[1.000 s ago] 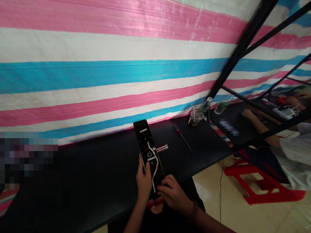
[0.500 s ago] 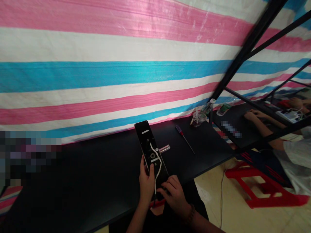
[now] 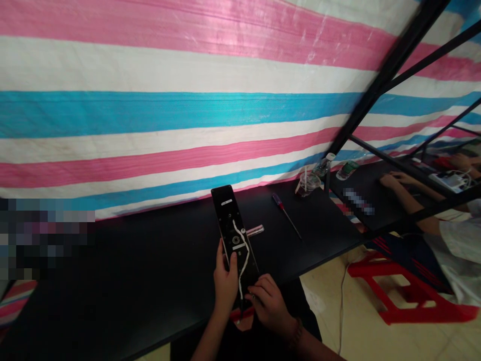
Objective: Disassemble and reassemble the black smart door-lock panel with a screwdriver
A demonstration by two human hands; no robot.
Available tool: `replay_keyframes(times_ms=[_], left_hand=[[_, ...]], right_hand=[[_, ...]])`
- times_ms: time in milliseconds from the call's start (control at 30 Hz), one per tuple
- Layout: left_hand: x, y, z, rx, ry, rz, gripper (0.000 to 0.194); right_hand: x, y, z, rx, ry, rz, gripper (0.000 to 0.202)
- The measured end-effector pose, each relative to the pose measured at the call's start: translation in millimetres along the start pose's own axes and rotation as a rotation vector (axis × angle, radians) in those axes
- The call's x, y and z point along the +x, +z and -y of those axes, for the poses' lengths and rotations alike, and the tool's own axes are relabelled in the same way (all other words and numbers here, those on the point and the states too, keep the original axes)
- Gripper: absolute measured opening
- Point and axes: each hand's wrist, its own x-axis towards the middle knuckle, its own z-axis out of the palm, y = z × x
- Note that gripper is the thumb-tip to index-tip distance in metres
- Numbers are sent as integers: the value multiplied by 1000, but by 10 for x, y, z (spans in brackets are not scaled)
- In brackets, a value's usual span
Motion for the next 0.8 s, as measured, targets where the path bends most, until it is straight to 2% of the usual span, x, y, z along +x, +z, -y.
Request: replay_keyframes(times_ms=[100,133,233,267,333,400,433,500,600,633,700,800], left_hand=[[-17,12,9,-2,-8,12,70],[-25,11,13,-1,-5,17,69],[-19,-77,26,32,31,10,61],[8,-154,27,65,55,-11,58],[117,-389,22,185,117,-95,51],[300,-699,12,390,188,-211,46],[408,-856,9,503,197,-248,45],[623,-1124,16,713,217,-202,45],[858,-1319,59,861,265,-64,46],[904,-1329,76,882,272,-34,46],[957,-1302,106,917,277,-13,47],[975,-1222,116,961,293,-42,45]], right_hand=[[-12,7,39,15,29,-12,5],[-12,-17,54,34,36,-12,9],[43,-174,35,89,13,-24,51],[97,-254,-13,93,-2,-32,59],[284,-450,-204,56,14,-69,48],[572,-670,-514,-96,161,-138,27],[737,-775,-698,-185,262,-159,24],[1066,-948,-1071,-357,446,-88,26],[1443,-1061,-1494,-513,689,217,30],[1526,-1061,-1579,-519,738,305,27],[1635,-1033,-1675,-499,780,392,18],[1698,-1005,-1691,-441,784,415,6]])
